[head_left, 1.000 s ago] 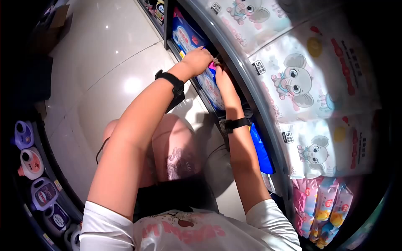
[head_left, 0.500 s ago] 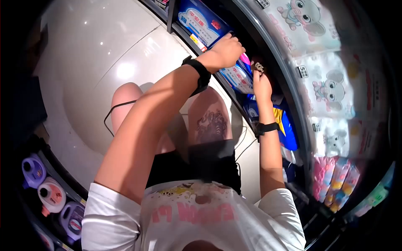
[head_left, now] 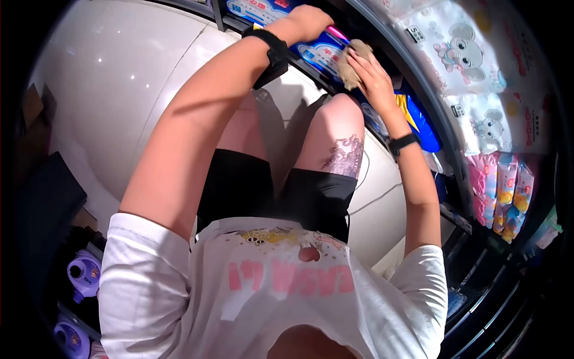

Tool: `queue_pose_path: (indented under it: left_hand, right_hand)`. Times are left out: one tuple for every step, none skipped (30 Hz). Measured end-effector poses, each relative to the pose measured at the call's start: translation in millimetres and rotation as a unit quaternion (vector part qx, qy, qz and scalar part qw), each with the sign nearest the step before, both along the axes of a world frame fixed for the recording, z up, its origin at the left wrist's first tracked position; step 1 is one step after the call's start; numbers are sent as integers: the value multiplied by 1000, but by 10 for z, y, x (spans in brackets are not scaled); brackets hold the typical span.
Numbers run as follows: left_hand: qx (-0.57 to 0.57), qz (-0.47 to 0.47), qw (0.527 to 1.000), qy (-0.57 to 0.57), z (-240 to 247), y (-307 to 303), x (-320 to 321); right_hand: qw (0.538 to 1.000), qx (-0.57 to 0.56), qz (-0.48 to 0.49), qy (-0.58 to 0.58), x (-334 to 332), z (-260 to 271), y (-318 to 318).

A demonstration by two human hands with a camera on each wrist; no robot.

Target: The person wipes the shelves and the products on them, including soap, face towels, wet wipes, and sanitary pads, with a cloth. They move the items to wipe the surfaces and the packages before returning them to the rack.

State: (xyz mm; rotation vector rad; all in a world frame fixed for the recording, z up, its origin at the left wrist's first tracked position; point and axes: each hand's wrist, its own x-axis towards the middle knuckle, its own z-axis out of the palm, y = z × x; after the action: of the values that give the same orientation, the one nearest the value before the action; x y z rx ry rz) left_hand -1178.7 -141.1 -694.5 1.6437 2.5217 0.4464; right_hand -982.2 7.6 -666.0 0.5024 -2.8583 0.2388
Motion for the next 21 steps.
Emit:
queue_pose_path:
  left_hand:
    - [-10,-6,1000,-27,8,-3,-18]
    - [48,-3,999,24,-69,11,-21]
    - [89,-6,996,8,-61,-14,-14]
    - [94,4,996,6,-55,-17,2]
    - [99,19,995,3,-89,-13,5]
    - [97,16,995,7,-151,14,-11]
    - [94,15,995,10,-210,37,-28]
    - [52,37,998,5,-192,56,-13]
    - [50,40,998,6,-189,36,10]
    - [71,37,997,2,-179,16,33]
    - [95,33,995,-1,-180,9,49]
    - [125,28,992,-5,-180,-10,69]
    - [156,26,987,-10,-188,-30,89]
    - [152,23,988,-8,-175,-37,114]
    - [149,22,989,-6,-167,-37,127]
    - [154,18,988,12,-200,-47,117]
    - [159,11,987,31,-221,-46,108]
    - [119,45,991,-31,-127,-62,132]
    - [140,22,990,10,-122,-71,121]
    - [92,45,993,-57,26,-84,155]
    - [44,67,989,-121,182,-92,175]
  right_hand:
    - [1000,12,22,-1,-87,-43,-41]
    - [998,43,35,-8,-155,-147,-46]
    - [997,66,43,-27,-230,-288,-18]
    - [993,107,46,-33,-260,-400,13]
    - [987,148,54,-39,-282,-503,32]
    - [988,143,52,-36,-284,-654,44]
    - [985,159,59,-38,-285,-785,71]
    - [979,187,73,-44,-271,-896,58]
    - [972,213,84,-48,-250,-1005,41]
    - [955,221,63,-189,-241,-1080,65]
    - [956,217,83,-179,-244,-1082,90]
    - [966,182,113,-147,-314,-1082,105]
    - [971,148,146,-115,-398,-1085,125]
    - [975,111,186,-54,-472,-841,31]
    - [970,132,195,57,-568,-669,-57]
    - [970,122,187,91,-676,-525,-131]
    - [970,113,177,126,-750,-433,-192]
    - [969,136,162,127,-808,-424,-230]
    - [968,162,146,128,-869,-414,-261]
    - [971,155,147,106,-901,-521,-261]
    - [969,196,132,70,-884,-644,-256]
